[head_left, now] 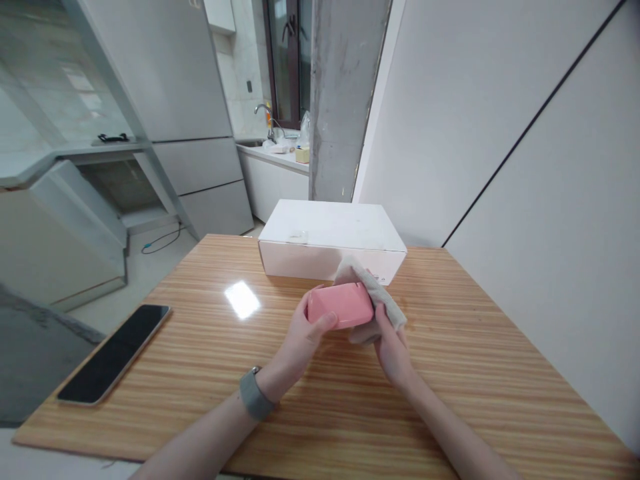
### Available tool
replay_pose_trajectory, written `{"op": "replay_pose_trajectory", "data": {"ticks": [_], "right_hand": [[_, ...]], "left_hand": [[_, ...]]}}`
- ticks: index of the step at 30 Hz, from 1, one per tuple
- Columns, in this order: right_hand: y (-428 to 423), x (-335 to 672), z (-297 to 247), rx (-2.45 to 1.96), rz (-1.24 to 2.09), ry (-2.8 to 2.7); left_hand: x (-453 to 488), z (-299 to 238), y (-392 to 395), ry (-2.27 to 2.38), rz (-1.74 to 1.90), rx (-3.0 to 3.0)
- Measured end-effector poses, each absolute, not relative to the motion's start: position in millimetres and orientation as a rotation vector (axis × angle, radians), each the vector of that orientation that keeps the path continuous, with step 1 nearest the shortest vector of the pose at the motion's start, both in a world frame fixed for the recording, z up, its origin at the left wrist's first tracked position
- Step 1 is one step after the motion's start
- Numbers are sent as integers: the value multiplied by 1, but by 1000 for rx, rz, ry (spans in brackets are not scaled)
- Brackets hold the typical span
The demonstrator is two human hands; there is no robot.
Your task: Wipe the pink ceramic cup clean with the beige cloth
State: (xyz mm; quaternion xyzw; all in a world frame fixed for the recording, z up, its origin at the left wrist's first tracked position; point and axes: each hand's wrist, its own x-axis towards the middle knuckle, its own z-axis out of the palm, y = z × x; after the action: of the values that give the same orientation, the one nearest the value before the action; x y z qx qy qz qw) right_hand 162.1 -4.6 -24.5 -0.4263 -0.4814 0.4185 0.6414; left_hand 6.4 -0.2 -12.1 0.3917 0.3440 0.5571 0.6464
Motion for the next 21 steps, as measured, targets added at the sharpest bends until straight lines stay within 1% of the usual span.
{"op": "replay_pose_trajectory", "data": {"ticks": [4, 7, 10, 13, 15, 18, 21], "right_hand": [[-12, 163, -16, -903, 686, -1548], [-13, 160, -10, -870, 602, -1647], [-12, 156, -12, -896, 711, -1474], [-7, 158, -17, -964, 874, -1205], [-1, 163, -19, -1007, 919, -1006], [7, 170, -22, -1034, 932, -772], [9, 169, -21, -988, 1030, -688]], "left_hand": [[7, -5, -3, 921, 1316, 964], [7, -2, -3, 944, 1322, 961], [6, -3, 1, 915, 1264, 868], [3, -1, 5, 734, 1138, 703], [2, 2, 6, 653, 1069, 668], [4, 3, 4, 611, 1067, 719], [7, 1, 2, 614, 1120, 761]]}}
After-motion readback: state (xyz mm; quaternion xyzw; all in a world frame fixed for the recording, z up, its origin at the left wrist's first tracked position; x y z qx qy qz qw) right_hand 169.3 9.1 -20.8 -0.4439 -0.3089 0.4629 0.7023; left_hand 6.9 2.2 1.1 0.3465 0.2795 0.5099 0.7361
